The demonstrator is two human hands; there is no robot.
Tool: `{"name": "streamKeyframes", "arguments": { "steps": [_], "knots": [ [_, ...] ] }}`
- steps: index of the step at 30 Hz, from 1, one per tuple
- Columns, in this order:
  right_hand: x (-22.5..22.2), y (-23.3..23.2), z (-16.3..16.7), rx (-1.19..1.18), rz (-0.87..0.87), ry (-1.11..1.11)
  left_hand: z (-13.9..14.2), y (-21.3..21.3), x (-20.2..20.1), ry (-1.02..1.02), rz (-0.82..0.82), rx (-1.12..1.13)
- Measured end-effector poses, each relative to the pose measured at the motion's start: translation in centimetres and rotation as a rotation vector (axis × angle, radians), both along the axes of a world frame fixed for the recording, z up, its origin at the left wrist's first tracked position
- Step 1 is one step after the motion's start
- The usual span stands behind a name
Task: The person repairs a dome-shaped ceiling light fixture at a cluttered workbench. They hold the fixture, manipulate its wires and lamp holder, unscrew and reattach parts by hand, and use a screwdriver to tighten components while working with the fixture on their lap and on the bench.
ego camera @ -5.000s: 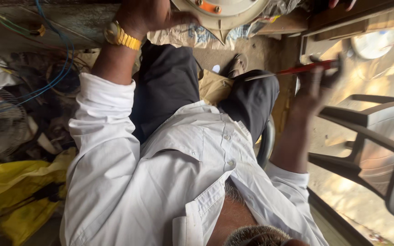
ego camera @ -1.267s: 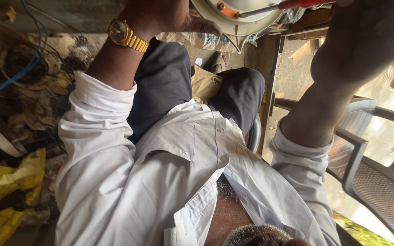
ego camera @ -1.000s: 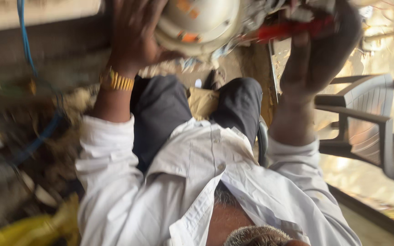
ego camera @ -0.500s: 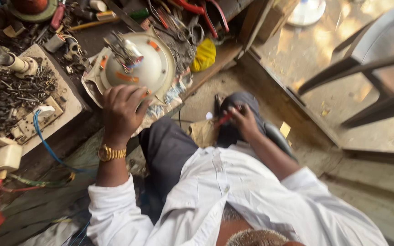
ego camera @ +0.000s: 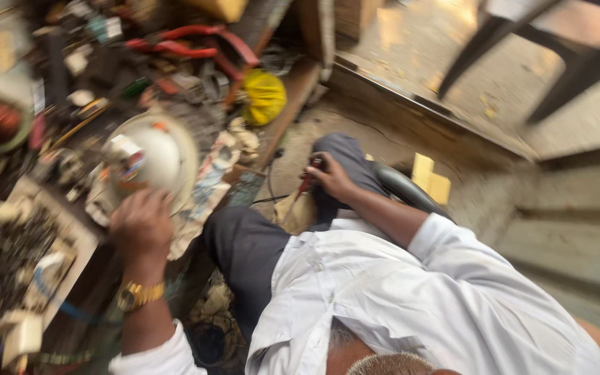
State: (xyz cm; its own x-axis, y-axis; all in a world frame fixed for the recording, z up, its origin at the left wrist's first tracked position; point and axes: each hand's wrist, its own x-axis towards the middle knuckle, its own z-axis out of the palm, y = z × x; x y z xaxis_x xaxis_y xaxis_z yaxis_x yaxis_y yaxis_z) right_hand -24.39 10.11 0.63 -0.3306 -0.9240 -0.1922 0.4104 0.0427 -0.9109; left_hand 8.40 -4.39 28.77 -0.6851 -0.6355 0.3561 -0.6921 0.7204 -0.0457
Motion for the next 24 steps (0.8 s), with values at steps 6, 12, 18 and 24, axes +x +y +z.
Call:
{"name": "streamKeyframes", "arguments": {
  "steps": [6,12,18,24],
  "knots": [
    [-0.4,0.2,-0.4,-0.034,0.043,-0.184,-2.4,0.5,0.8,0.106,0.097,0.024],
    [-1.5,0.8,-1.4,-0.036,-0.003,0.113,-3.2,0.3,-0.1,0.173,0.064,-0.008],
    [-3.9,0.9,-1.7,0.058,0.048,-0.117,-2.0,1.4,-0.9,0.205,0.081,0.003],
    [-4.7,0.5,-1.3,-0.001,0.089,-0.206,-1.5,0.3,-1.1,0.209,0.101,0.005]
  ]
}}
